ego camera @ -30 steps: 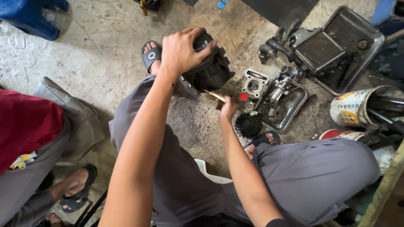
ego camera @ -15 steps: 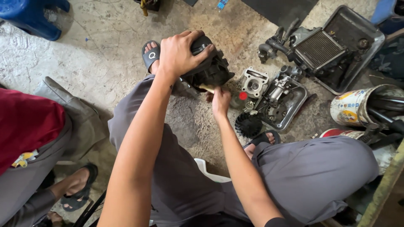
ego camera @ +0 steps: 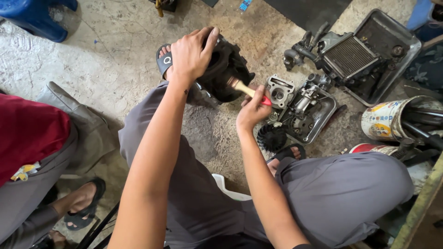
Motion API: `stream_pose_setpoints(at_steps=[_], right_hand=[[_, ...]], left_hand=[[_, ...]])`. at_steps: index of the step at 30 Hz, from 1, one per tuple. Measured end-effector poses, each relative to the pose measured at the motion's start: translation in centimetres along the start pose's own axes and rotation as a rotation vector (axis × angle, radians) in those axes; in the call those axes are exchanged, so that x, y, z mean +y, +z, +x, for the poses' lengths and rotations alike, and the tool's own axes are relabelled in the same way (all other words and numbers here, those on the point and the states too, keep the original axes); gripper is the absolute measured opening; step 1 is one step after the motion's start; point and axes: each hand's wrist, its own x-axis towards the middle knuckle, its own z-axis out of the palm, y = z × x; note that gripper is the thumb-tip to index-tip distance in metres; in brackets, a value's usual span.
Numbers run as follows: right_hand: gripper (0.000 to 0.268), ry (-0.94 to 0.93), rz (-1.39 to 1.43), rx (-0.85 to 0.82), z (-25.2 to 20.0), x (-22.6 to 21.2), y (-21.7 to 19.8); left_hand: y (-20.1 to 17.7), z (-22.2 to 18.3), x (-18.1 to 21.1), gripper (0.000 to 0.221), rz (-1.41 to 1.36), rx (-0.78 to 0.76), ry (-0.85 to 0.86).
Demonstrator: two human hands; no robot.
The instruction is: Cleaning a motorcycle engine casing using a brush and cleaning fluid on a workshop floor.
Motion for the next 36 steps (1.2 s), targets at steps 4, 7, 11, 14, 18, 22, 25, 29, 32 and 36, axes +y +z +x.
stream_pose_setpoints(at_steps=[4, 7, 11, 14, 18, 22, 25, 29, 32, 36], right_hand=[[0.025, -0.567, -0.243, -0.179, 0.5, -0.1, 0.4], [0.027, -0.616, -0.527, -0.251, -0.2, 3.9, 0.9], [0.018, -0.572, -0.591, -0.306, -2.7, 1.6, 1.0], [0.036, -0.417, -0.32, -0.329, -2.1, 1.5, 1.5], [0.024, -0.358, -0.342, -0.22, -1.0, -2.0, 1.8], [0.024, -0.188, -0.422, -0.291, -1.5, -1.0, 1.2], [0.033, -0.011, -0.31, -0.181, -1.2, -2.9, 1.8], [0.028, -0.216, -0.269, -0.27, -0.8, -3.2, 1.7], [0.031, -0.203, -0.177, -0.455, -1.5, -5.2, 1.7], [0.029, -0.284, -0.349, -0.423, -0.9, -7.6, 0.6]], left_hand=[[0.1, 0.0, 1.0, 0.06, -0.033, 0.028, -0.088], [0.6, 0.1, 1.1, 0.059, -0.004, 0.036, -0.116], [1.3, 0.3, 0.2, 0.063, 0.036, 0.035, -0.124], [1.2, 0.4, -0.4, 0.063, 0.033, 0.028, -0.173], [1.6, 0.2, -0.4, 0.058, 0.036, 0.033, -0.196], [1.5, 0.0, 0.3, 0.053, -0.105, 0.063, -0.3], [2.2, 0.0, -0.8, 0.055, -0.199, -0.002, -0.409], [2.7, 0.2, -2.3, 0.049, -0.248, -0.062, -0.432], [3.0, 0.1, -3.3, 0.046, -0.302, -0.091, -0.453], [3.7, 0.2, -5.7, 0.045, -0.343, -0.054, -0.398]])
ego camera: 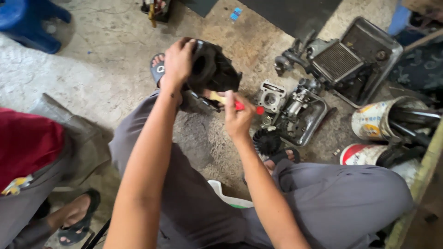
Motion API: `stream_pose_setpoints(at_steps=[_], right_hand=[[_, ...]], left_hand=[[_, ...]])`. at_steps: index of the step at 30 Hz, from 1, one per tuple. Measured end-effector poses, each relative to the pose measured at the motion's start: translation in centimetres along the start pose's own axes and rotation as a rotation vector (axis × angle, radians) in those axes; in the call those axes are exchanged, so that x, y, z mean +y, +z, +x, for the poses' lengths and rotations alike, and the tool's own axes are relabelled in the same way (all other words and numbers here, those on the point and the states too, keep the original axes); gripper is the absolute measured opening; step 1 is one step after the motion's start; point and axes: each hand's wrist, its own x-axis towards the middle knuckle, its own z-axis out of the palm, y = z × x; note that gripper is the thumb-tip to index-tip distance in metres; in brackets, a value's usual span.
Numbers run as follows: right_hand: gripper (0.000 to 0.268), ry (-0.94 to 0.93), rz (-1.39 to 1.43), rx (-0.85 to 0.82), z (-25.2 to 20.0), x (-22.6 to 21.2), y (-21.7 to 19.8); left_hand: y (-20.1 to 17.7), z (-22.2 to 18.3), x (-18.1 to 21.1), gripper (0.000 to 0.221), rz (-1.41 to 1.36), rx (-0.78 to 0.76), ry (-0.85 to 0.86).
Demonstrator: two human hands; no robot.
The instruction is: Cleaning a motorcycle engine casing using a brush and cleaning fluid on a workshop floor.
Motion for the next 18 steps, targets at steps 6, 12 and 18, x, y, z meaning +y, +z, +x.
stream_pose_setpoints(at_steps=[6, 12, 18], right_hand=[[0.056, 0.411, -0.096, 0.26, 3.7, 5.4, -6.6], [0.026, 0.562, -0.272, 0.121, 0.0, 21.0, -10.3], [0.105, 0.85, -0.472, -0.184, -3.4, 23.9, -8.0]], left_hand=[[-0.2, -0.4, -1.5, 0.044, -0.076, 0.027, -0.06], [-1.3, -1.8, -0.7, 0.046, -0.009, 0.1, -0.108], [-2.8, -2.8, -0.3, 0.044, -0.092, 0.005, -0.237]])
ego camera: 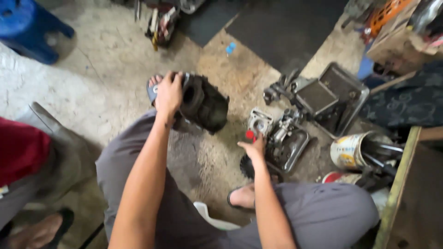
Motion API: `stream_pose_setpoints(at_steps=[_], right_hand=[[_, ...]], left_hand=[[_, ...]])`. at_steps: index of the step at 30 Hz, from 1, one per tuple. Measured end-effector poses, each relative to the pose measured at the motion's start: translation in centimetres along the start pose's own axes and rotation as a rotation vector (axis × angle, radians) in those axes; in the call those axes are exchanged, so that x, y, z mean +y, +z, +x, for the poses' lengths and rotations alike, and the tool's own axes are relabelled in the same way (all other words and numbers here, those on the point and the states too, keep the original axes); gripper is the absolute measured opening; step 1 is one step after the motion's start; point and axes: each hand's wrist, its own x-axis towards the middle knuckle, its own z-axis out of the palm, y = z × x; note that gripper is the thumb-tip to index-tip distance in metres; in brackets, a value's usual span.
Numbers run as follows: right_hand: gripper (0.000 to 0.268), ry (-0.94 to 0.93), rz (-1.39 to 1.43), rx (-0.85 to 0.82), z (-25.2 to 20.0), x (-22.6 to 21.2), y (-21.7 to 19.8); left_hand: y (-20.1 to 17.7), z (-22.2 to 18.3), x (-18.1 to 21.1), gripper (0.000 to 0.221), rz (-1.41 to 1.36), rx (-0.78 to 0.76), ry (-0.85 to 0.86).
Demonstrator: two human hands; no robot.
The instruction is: Cleaning a motorcycle engine casing using a brush and cleaning fluid on a workshop floor.
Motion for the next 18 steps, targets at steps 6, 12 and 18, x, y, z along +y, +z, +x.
stream_pose_setpoints(at_steps=[6, 12, 18], right_hand=[[0.088, -0.063, -0.088, 0.092, -0.7, 0.5, 2.0], [0.082, -0.078, 0.115, 0.297, -4.3, -4.6, 0.0], [0.072, -0.553, 0.083, 0.359, -5.3, -12.0, -3.1]], left_hand=[[-0.1, 0.1, -0.4, 0.044, 0.015, -0.027, -0.062], [1.0, 0.7, -1.4, 0.042, -0.007, -0.032, -0.069], [1.5, 1.9, -2.6, 0.04, -0.03, 0.007, -0.067]])
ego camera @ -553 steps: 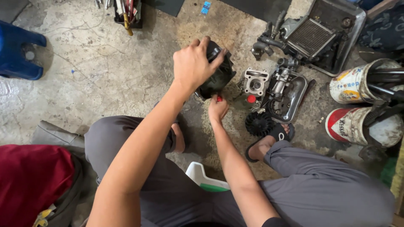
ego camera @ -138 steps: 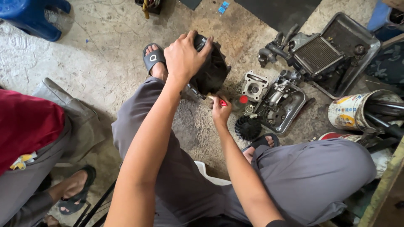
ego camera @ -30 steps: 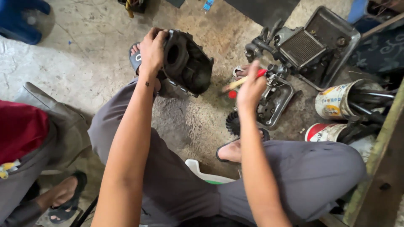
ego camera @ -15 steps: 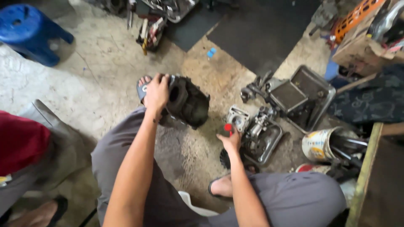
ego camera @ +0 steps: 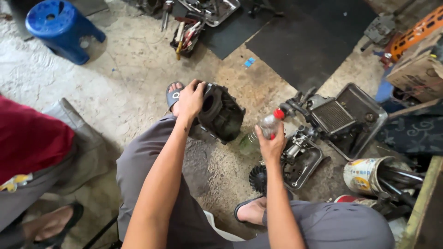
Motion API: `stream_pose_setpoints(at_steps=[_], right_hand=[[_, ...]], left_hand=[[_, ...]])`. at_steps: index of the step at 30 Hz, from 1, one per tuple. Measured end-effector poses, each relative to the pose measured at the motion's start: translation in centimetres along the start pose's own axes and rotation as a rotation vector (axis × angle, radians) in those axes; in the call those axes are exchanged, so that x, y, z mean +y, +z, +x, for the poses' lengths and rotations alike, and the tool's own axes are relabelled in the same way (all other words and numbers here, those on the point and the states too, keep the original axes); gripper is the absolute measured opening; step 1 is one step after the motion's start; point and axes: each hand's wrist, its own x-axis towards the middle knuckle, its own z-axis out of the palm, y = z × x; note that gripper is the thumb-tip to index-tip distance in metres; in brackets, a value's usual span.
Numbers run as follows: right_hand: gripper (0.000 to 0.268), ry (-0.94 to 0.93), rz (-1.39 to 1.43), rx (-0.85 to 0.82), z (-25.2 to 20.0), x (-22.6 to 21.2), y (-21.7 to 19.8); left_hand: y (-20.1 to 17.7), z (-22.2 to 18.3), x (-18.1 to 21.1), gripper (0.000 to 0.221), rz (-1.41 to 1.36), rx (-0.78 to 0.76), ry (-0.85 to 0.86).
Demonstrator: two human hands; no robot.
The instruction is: Cleaning a motorcycle engine casing using a brush and cleaning fluid on a workshop floor.
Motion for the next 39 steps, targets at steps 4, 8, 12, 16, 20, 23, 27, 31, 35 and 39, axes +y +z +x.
stream_pose_setpoints(at_steps=[4, 8, 12, 16, 20, 23, 27, 31, 35, 39], right_hand=[[0.067, -0.053, -0.255, -0.381, 3.6, -2.5, 0.4], [0.076, -0.242, -0.69, -0.726, 6.6, -4.1, 1.5], [0.09, -0.494, -0.899, -0.83, 8.8, -7.8, 1.5], [0.082, -0.634, -0.926, -0.811, 10.5, -11.6, 1.3], [0.079, -0.664, -0.924, -0.831, 10.7, -16.2, 0.1], [0.092, -0.631, -0.983, -0.848, 10.3, -18.5, -0.8], [0.087, -0.598, -0.998, -0.848, 10.4, -17.9, -0.1], [0.083, -0.57, -0.996, -0.873, 10.5, -16.8, 0.6], [0.082, -0.541, -0.985, -0.876, 10.9, -15.7, 0.9], [0.077, -0.445, -0.9, -0.9, 9.9, -14.4, 0.7]], left_hand=[[-0.4, -0.4, 1.0, 0.041, 0.002, 0.002, -0.048], [-0.2, -0.9, 1.2, 0.04, 0.009, 0.009, -0.059], [-0.3, -1.5, 2.0, 0.04, -0.018, 0.025, -0.045], [-1.0, -2.3, 3.3, 0.043, -0.013, -0.004, -0.051], [-0.4, -2.0, 2.7, 0.041, -0.014, 0.002, -0.058], [-0.5, -2.3, 2.9, 0.042, -0.017, 0.004, -0.051], [-0.5, -2.2, 3.1, 0.042, -0.012, 0.009, -0.048], [-0.5, -2.3, 3.2, 0.041, -0.01, 0.003, -0.052], [-0.2, -2.3, 3.6, 0.042, 0.015, 0.007, -0.06], [0.0, -2.4, 4.1, 0.042, 0.021, 0.004, -0.049]])
